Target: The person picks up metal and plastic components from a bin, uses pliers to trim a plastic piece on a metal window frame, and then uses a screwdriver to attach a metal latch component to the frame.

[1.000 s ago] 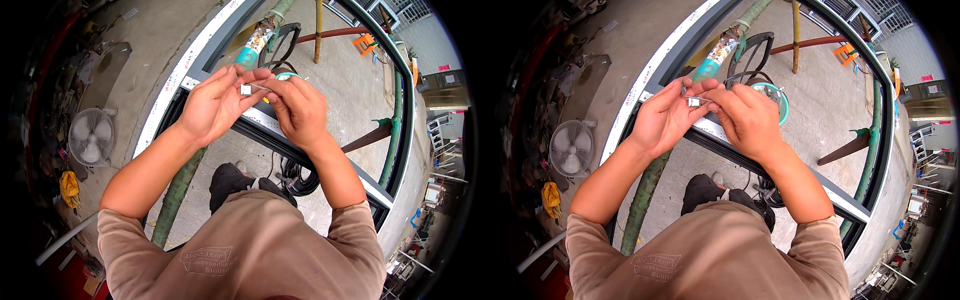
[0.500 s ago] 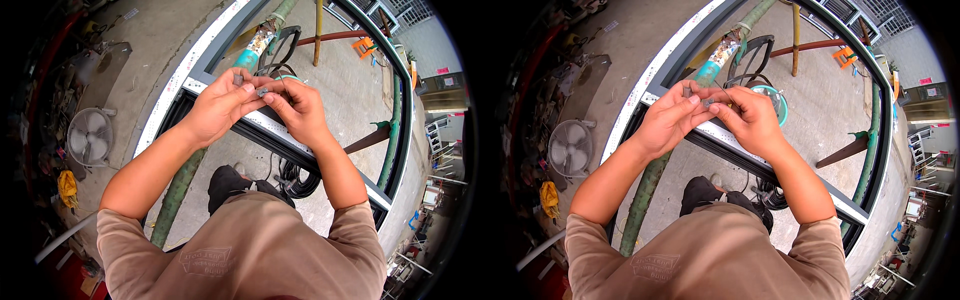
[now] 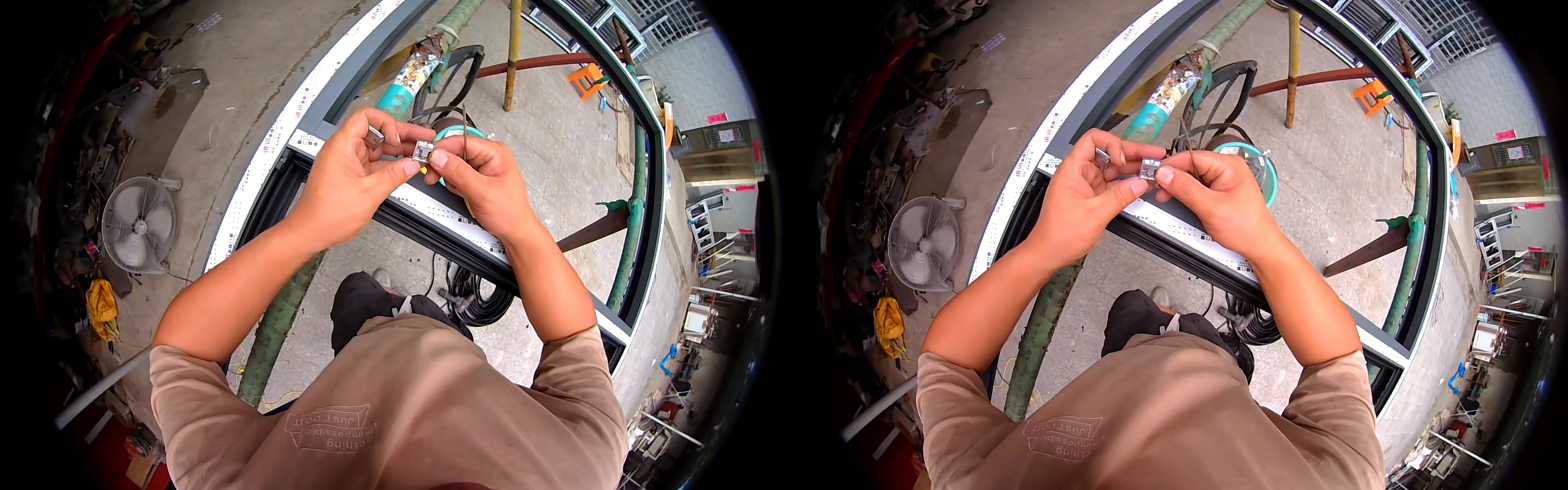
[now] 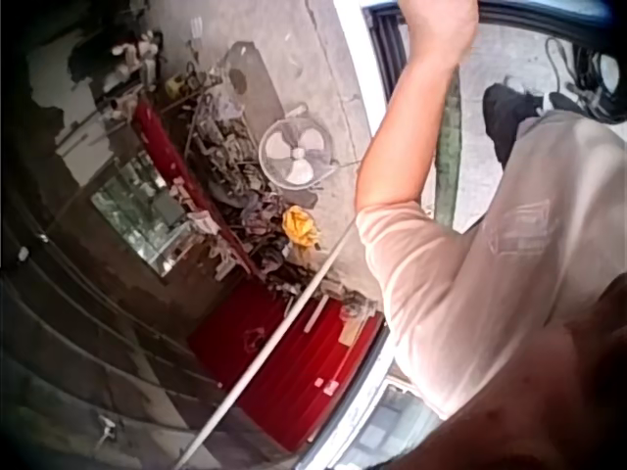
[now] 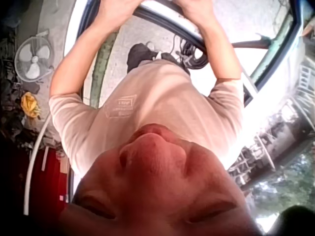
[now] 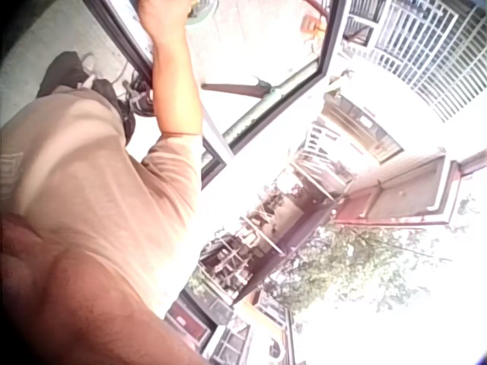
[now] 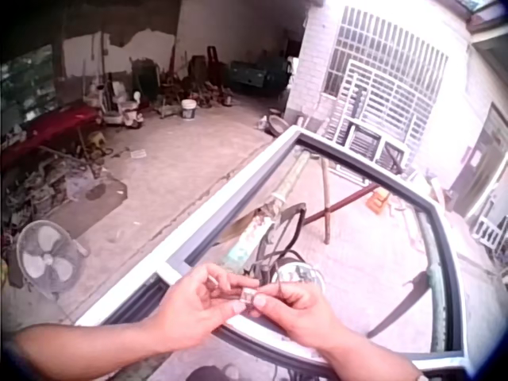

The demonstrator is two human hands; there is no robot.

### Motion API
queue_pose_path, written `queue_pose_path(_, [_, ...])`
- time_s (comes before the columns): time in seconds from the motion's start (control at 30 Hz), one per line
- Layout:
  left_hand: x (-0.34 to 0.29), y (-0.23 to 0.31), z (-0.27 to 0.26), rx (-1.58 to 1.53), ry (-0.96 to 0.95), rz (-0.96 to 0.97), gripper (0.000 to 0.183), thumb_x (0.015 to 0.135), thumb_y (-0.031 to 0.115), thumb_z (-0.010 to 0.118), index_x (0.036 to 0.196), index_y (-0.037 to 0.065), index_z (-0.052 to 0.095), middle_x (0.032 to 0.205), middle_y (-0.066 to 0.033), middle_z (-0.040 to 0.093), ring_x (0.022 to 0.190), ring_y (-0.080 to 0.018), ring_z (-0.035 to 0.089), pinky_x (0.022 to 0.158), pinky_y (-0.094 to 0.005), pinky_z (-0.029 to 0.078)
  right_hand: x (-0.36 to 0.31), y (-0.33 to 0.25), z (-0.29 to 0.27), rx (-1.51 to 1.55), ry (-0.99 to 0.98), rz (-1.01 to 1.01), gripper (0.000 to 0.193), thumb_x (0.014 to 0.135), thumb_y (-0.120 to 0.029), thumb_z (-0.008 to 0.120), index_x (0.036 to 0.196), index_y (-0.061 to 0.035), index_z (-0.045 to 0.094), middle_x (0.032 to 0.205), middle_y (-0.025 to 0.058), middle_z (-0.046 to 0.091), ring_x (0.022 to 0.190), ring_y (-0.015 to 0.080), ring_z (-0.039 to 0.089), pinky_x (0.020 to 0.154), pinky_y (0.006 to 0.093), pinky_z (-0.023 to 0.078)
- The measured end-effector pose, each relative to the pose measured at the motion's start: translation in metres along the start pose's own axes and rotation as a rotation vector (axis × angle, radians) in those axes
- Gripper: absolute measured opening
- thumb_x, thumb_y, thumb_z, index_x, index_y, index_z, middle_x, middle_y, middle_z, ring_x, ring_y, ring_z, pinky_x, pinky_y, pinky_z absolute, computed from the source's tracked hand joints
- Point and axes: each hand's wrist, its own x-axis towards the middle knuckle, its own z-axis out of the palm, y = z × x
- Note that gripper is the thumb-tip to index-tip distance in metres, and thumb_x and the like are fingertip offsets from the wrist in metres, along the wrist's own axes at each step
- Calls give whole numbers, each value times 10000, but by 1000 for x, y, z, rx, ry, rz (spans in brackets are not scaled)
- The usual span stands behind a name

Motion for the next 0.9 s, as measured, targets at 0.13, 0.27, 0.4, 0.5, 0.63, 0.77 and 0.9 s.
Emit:
queue_pose_path(0.13, [0,3,0,11,-4,29,308,1055,-79,678,1145,110,452,1405,-225,695,1322,-235,662,1177,-433,515,1,2,-1,1,12,25,241,1107,-229,761,1106,6,813,910,-4,777,859,51,657,758,251,527])
queue_pose_path(0.27, [0,3,-3,39,1,24,302,1060,-52,689,1143,109,448,1387,-220,702,1322,-226,659,1171,-428,515,3,5,0,-51,25,-3,252,1094,-242,778,1081,7,813,884,-6,767,830,46,645,730,246,513])
queue_pose_path(0.4, [0,3,-6,74,32,-12,250,1082,-28,679,1140,101,473,1345,-195,715,1256,-209,695,1126,-405,551,3,6,1,-93,10,-9,247,1091,-240,782,1058,3,807,883,-11,764,817,42,635,703,256,500])
queue_pose_path(0.5, [-1,-1,-7,42,90,-30,202,1086,-17,685,1132,66,506,1265,-163,717,1187,-199,734,1049,-364,617,2,11,0,-206,-7,-61,238,1115,-225,738,1061,0,794,846,9,752,775,68,646,669,280,492])
queue_pose_path(0.63, [0,1,-7,24,160,-40,191,1102,-1,675,1145,74,505,1184,-107,698,1121,-218,772,986,-343,655,1,7,-1,-281,116,-268,202,1132,-167,658,1089,-7,773,775,68,721,696,158,678,643,328,508])
queue_pose_path(0.77, [3,6,-13,64,171,-27,191,1099,-5,672,1160,77,510,1208,-119,692,1123,-226,774,975,-349,652,0,3,4,-487,256,-303,142,1108,-118,640,1107,-44,762,774,110,733,677,226,723,657,363,536])
queue_pose_path(0.9, [3,9,-14,104,188,-44,164,1107,22,638,1197,79,513,1228,-127,678,1087,-224,770,959,-356,647,4,8,-4,-861,298,-565,57,1034,-111,743,1083,-91,765,774,84,704,726,291,680,680,424,530])
